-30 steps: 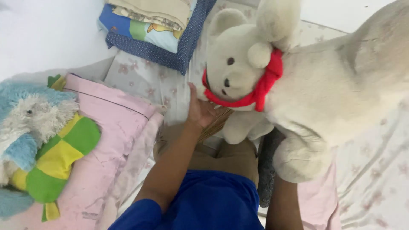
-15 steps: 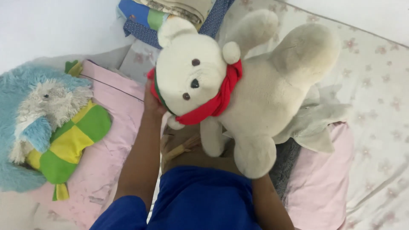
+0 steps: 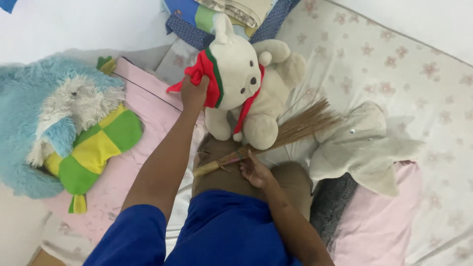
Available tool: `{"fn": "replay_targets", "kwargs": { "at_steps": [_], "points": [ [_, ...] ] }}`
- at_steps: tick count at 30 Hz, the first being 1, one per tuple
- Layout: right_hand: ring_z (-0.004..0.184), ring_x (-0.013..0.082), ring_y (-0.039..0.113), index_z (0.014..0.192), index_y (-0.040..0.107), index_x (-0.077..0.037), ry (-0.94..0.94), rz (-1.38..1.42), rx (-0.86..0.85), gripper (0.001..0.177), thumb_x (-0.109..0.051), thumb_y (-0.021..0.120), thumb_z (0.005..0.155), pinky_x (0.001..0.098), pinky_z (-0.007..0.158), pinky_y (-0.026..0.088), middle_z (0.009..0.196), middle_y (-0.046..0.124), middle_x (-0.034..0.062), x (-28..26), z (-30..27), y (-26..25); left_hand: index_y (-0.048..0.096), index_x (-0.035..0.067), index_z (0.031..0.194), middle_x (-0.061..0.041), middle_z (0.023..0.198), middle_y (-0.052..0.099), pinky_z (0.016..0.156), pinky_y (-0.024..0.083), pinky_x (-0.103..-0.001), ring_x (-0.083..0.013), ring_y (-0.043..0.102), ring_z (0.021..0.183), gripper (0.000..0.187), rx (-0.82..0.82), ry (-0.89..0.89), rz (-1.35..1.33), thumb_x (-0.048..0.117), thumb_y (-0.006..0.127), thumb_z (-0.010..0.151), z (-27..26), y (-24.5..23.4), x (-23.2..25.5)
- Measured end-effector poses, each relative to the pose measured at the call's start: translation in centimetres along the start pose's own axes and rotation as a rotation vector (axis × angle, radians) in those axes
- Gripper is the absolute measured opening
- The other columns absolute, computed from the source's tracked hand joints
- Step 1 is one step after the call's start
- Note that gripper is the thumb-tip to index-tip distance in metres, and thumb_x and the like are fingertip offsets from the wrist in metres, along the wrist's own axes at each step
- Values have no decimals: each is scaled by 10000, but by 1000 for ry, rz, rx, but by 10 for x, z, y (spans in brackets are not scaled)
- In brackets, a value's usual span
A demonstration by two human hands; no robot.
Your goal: Tidying and organizing pillows, plush toys, and blankets on a bed.
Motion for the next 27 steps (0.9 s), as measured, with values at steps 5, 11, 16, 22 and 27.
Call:
{"fn": "replay_targets", "kwargs": {
  "at_steps": [5,11,16,22,27],
  "points": [
    [889,235,610,1105,620,-82,-13,-45,239,341,-368,740,964,357,755,533,995,627,90,-9,25,25,339,-5,1460,-307,1298,560,1004,454,-470,-435,556,1185,1054,131,42,348,412,920,686,-19,-46,66],
    [782,327,637,999,575,22,-313,445,211,242,-191,576,885,448,718,582,872,608,183,-10,-28,20,405,67,1573,-240,1525,552,1217,423,-457,-386,524,1418,863,-111,209,301,390,764,858,11,-4,-20],
    [710,276,618,1013,576,11,-650,349,200,160,-38,635,873,396,647,555,833,592,127,-56,-145,19,409,-30,1494,-273,1449,551,1082,435,-450,-402,532,1340,1006,-229,41,47,485,885,771,-18,-28,65],
    [547,149,550,1031,551,-17,-797,48,170,176,-192,576,1031,304,428,460,828,643,70,-96,-270,40,678,22,1158,-184,1088,771,933,576,-424,-350,746,1039,619,-324,28,22,459,859,759,-17,-19,98],
    [512,107,428,1436,533,-65,-699,-674,540,432,-273,511,1058,279,437,354,703,485,38,-81,-310,20,571,-44,1210,-264,1085,733,917,572,-463,-429,716,1047,687,-379,133,58,453,813,802,-37,-10,149]
  ]
}}
Point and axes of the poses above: each hand's wrist, its own z-axis towards the middle knuckle, its own y-axis out of the palm, x = y × z, the point moved 3 cm from there along z, towards the middle knuckle
